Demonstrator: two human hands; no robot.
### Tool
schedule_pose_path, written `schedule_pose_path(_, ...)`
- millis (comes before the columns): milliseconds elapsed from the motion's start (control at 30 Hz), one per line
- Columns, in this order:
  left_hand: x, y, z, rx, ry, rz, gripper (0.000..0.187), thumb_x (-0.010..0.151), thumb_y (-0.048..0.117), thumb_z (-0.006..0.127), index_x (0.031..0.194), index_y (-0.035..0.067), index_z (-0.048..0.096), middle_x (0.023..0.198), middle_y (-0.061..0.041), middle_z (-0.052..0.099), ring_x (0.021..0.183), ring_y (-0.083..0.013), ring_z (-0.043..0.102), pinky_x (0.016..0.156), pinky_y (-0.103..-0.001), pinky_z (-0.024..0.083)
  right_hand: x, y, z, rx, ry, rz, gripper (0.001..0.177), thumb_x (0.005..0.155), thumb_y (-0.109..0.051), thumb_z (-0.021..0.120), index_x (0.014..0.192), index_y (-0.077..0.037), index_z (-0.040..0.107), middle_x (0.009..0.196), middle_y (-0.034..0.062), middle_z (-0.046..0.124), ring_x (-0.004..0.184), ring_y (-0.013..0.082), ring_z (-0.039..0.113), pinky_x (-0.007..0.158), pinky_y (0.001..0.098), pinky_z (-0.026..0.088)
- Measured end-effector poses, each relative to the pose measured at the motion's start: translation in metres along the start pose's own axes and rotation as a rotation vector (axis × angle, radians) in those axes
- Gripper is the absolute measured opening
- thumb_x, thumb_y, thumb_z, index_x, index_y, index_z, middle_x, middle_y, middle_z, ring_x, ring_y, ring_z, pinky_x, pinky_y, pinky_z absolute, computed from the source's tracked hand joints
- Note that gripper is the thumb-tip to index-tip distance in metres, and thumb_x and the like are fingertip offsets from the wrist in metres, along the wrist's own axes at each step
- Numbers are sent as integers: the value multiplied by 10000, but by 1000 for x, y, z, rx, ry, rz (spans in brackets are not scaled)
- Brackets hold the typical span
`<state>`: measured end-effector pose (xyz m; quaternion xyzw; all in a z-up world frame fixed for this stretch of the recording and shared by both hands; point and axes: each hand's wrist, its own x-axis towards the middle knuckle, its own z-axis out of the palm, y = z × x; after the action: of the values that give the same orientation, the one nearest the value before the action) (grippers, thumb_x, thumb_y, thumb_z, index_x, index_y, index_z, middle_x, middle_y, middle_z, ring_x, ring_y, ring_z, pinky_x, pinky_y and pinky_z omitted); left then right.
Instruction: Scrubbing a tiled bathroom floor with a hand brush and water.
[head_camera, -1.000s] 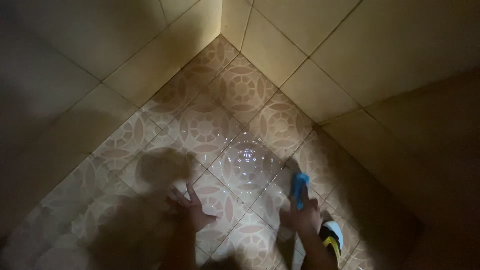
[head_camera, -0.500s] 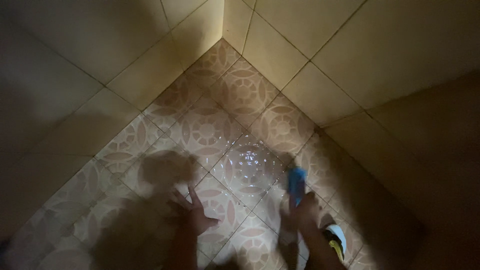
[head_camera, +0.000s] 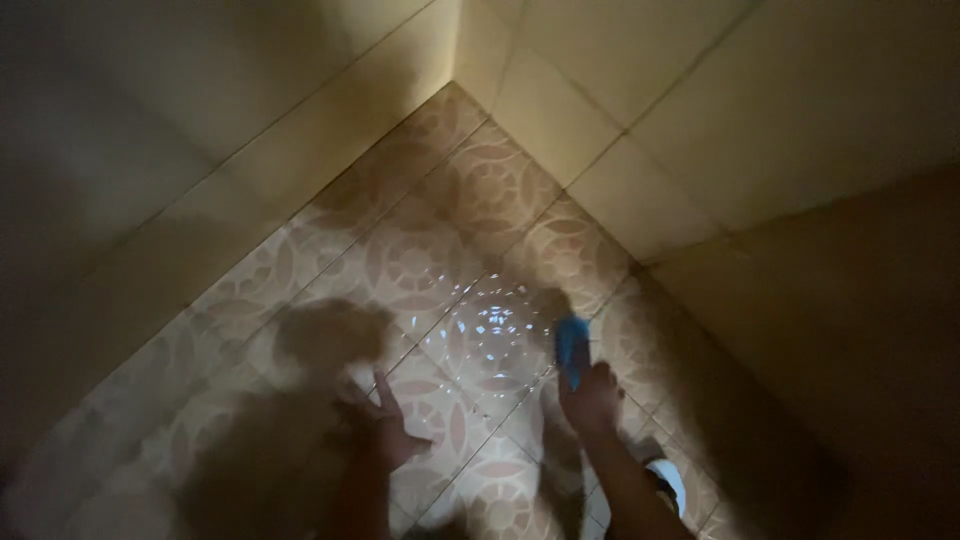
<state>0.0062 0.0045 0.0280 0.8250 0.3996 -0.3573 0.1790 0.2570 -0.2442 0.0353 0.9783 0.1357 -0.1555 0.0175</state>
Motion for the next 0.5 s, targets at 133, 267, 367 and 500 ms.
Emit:
schedule_pose_path(133, 10, -4, 29, -55, 165, 21, 1812, 442, 866, 1008, 1646, 137, -133, 1614, -457, -184, 1428, -732, 10, 1076, -805, 169, -12, -4, -1, -55, -2, -197, 758, 890, -522, 538, 1576, -246, 373, 989, 180, 593, 836, 388, 645, 700, 570, 516)
schedule_pose_path(267, 10, 1, 19, -87, 105, -29, 1772, 474, 863, 998, 1633, 200, -167, 1655, -379, -205, 1468, -678, -15, 1043, -824, 196, 74, -13, 11, -23, 149, -80, 772, 910, -514, 595, 1611, -392, 295, 925, 245, 584, 779, 496, 637, 668, 628, 511)
schedule_pose_path(367, 12, -4, 33, -112, 162, 20, 1826, 441, 815, 1036, 1633, 147, -175, 1610, -433, -273, 1484, -669, -126, 1055, -822, 157, 97, -10, 55, -164, 227, -112, 829, 888, -549, 583, 1608, -210, 350, 983, 189, 545, 786, 356, 617, 596, 528, 524)
schedule_pose_path(500, -4, -1, -1, -178, -74, -23, 1723, 648, 717, 989, 1596, 185, -346, 1644, -355, -328, 1483, -649, -227, 1076, -832, 105, -16, -58, -16, -111, 85, -378, 629, 916, -360, 612, 1446, -79, 425, 905, 174, 687, 755, 377, 715, 598, 556, 596)
